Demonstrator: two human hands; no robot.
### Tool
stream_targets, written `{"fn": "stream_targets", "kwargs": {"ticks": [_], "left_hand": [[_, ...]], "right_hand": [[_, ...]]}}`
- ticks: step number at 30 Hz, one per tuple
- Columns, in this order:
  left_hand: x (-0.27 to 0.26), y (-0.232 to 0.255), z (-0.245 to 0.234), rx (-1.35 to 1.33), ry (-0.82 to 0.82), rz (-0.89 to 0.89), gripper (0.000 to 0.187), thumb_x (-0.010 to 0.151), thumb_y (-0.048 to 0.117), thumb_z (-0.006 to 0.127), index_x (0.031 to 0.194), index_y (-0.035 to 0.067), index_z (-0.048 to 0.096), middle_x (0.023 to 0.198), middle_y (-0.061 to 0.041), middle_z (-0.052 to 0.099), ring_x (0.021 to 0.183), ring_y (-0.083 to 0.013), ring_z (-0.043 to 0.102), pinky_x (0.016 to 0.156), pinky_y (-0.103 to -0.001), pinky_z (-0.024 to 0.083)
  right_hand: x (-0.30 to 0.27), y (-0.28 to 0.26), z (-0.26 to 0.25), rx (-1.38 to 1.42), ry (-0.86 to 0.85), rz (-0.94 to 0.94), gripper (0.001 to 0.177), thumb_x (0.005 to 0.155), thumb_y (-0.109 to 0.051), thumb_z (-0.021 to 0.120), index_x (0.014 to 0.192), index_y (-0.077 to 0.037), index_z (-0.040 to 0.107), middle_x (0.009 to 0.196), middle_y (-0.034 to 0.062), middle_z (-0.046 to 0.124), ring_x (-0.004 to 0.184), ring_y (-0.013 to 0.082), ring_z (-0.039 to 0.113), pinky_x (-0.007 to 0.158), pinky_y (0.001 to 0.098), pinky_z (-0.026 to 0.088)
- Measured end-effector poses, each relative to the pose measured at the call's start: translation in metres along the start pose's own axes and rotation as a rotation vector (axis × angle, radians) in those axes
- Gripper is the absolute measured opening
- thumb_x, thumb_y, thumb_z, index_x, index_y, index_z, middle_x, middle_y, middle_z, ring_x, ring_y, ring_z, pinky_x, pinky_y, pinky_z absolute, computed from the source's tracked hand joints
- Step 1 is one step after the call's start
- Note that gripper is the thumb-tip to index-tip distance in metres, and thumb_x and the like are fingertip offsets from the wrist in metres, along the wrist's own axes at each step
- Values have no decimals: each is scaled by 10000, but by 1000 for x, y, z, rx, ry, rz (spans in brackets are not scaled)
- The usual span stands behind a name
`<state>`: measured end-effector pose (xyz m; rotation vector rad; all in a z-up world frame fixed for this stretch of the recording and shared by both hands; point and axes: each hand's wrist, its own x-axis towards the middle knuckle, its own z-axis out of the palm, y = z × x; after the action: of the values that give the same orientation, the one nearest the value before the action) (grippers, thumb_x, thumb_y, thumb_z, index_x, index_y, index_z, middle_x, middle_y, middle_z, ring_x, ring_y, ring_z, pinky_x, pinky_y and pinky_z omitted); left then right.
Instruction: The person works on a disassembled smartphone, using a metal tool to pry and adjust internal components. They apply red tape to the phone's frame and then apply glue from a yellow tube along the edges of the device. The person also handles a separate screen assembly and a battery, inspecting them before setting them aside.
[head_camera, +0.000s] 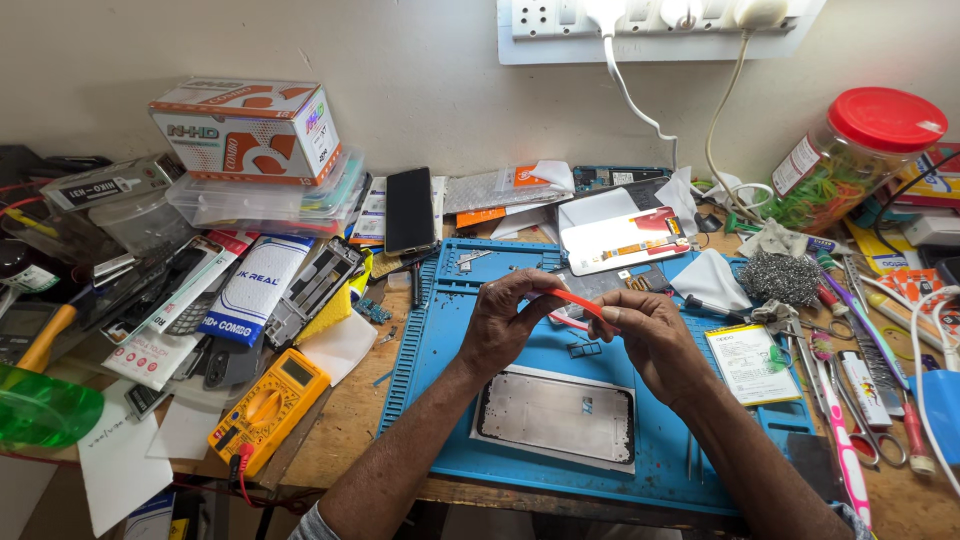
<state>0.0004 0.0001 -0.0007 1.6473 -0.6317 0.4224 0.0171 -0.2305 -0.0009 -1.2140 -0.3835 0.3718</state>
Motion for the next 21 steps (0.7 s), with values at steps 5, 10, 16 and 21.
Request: {"fn": "stream_targets", "kwargs": {"ticks": [5,10,16,21], "left_hand": [[-1,0,0,-5,9,-24,153,971,89,711,1122,110,705,1004,-31,741,976,-123,716,863,-289,647],[2,6,-1,105,53,-7,157,950,89,723,1106,109,718,1004,-31,758,968,-126,740,846,-286,655],[4,15,1,285,160,69,153,913,52,762,1055,108,751,968,-40,761,919,-149,748,766,-285,654],[3,19,1,384,172,203,181,893,43,776,1055,115,740,1010,-42,760,967,-175,731,825,-300,650]], "right_hand": [[-2,-6,7,76,-17,-41,292,978,-208,648,950,78,698,849,132,676,873,194,638,857,325,504],[-5,-20,20,-137,153,-134,305,900,-185,621,1102,9,742,1009,139,752,982,183,685,931,312,518],[-14,-23,29,-805,397,-446,190,945,-154,699,1104,-70,759,1131,118,730,1094,191,697,950,330,571],[-11,-21,35,-910,403,-433,231,918,-158,725,1132,-80,765,1127,116,746,1050,200,716,916,328,581]]}}
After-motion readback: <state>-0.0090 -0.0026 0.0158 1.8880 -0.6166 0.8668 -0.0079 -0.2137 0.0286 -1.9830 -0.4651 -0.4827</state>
